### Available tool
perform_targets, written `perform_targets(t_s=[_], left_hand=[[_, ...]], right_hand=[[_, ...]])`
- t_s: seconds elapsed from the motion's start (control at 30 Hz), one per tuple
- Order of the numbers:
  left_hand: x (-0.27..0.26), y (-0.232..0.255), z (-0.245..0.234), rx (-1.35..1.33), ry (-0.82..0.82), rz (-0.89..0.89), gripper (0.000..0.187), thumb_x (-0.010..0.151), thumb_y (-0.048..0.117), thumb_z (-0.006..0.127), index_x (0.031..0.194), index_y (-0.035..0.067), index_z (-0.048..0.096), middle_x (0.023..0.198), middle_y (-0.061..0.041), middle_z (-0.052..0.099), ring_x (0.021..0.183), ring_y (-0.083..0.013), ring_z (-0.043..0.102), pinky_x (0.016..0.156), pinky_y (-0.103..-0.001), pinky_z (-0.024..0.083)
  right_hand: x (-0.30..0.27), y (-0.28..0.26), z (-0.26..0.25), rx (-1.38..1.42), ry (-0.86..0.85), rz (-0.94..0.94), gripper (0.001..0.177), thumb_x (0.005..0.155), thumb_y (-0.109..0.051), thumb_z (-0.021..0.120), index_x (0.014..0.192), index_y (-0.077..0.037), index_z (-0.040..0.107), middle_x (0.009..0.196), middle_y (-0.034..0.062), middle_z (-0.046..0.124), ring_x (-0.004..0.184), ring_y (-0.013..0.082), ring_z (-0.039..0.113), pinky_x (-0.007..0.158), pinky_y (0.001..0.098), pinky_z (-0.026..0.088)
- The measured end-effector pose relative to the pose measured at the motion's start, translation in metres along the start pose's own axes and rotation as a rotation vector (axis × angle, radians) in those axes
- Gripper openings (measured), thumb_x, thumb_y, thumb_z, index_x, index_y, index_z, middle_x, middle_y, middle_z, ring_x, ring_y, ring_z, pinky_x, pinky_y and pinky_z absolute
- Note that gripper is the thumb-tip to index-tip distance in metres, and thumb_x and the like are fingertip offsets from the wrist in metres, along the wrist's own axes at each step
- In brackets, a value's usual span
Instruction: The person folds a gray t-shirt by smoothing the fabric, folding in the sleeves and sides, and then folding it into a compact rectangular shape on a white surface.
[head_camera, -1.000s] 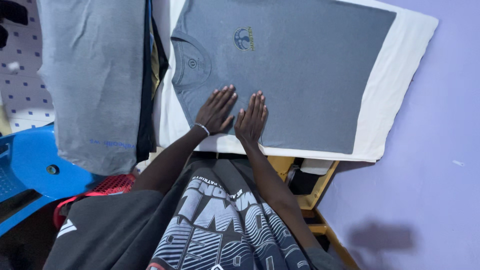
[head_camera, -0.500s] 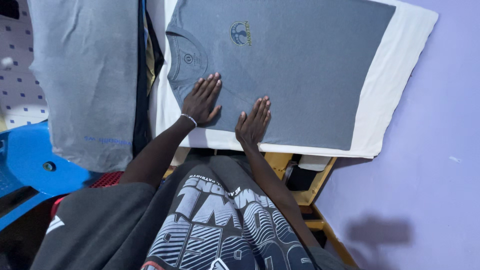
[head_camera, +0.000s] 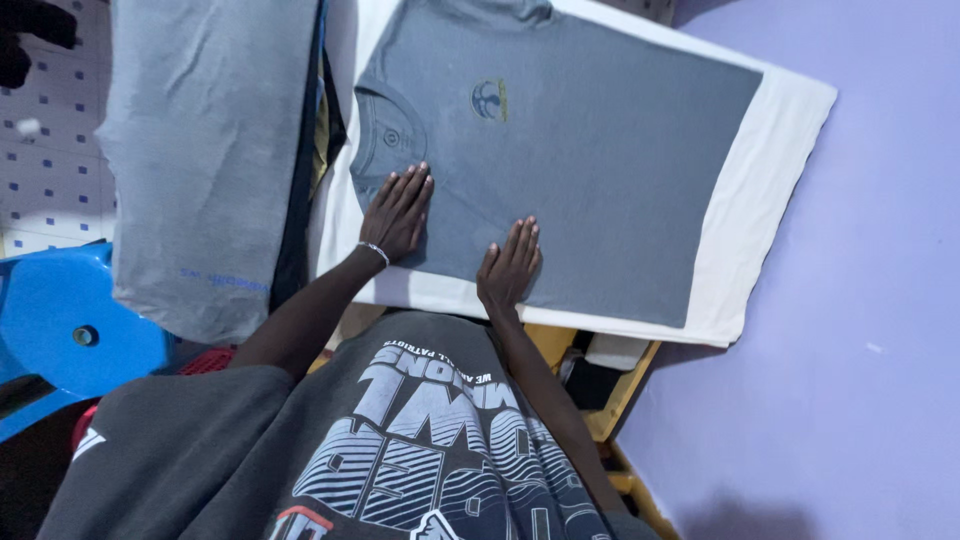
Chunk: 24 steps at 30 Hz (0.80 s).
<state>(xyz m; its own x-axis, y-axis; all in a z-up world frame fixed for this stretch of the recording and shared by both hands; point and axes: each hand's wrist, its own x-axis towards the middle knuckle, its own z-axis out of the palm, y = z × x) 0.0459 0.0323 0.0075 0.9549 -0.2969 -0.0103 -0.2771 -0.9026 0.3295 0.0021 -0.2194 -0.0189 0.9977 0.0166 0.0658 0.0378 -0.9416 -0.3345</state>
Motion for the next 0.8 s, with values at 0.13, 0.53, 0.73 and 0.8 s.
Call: perform_targets(t_s=[0.13,0.53,0.73,0.8], left_hand=[[0.024,0.010,-0.010,-0.068,-0.163,-0.254,0.069,0.083,0.019,0.062,0.149,0.006,0.047,0.156,-0.014,0.040,0.144,-0.0297,0.038,0.119,-0.046,0.029],[0.221,-0.111,0.079,-1.757,0.236,-0.652,0.043,0.104,0.013,0.050,0.145,0.004,0.050,0.120,-0.014,0.075,0.095,-0.0197,0.076,0.080,-0.032,0.062],[0.258,-0.120,0.067,-1.880,0.307,-0.805,0.059,0.100,0.006,0.040,0.157,0.016,0.031,0.109,-0.020,0.075,0.083,-0.0250,0.075,0.068,-0.036,0.064],[0.253,-0.115,0.053,-1.931,0.316,-0.848,0.065,0.097,0.003,0.038,0.158,0.023,0.026,0.106,-0.023,0.075,0.083,-0.0278,0.076,0.069,-0.038,0.065]], right_hand=[[0.011,-0.002,-0.002,0.051,0.075,0.008,0.052,0.109,-0.027,0.039,0.149,0.003,0.048,0.161,0.0193,0.043,0.153,0.0367,0.035,0.123,0.0553,0.026],[0.127,-0.040,-0.006,0.366,-0.121,-0.073,0.030,0.097,-0.014,0.062,0.126,-0.005,0.067,0.128,0.0143,0.065,0.125,0.0342,0.058,0.108,0.0494,0.043],[0.243,-0.047,0.019,0.482,-0.127,-0.162,0.029,0.096,-0.020,0.065,0.121,-0.006,0.068,0.119,0.0144,0.070,0.114,0.0338,0.066,0.100,0.0451,0.052],[0.289,-0.051,0.028,0.558,-0.079,-0.194,0.030,0.098,-0.022,0.066,0.122,-0.005,0.067,0.120,0.0153,0.069,0.114,0.0336,0.067,0.099,0.0446,0.053]])
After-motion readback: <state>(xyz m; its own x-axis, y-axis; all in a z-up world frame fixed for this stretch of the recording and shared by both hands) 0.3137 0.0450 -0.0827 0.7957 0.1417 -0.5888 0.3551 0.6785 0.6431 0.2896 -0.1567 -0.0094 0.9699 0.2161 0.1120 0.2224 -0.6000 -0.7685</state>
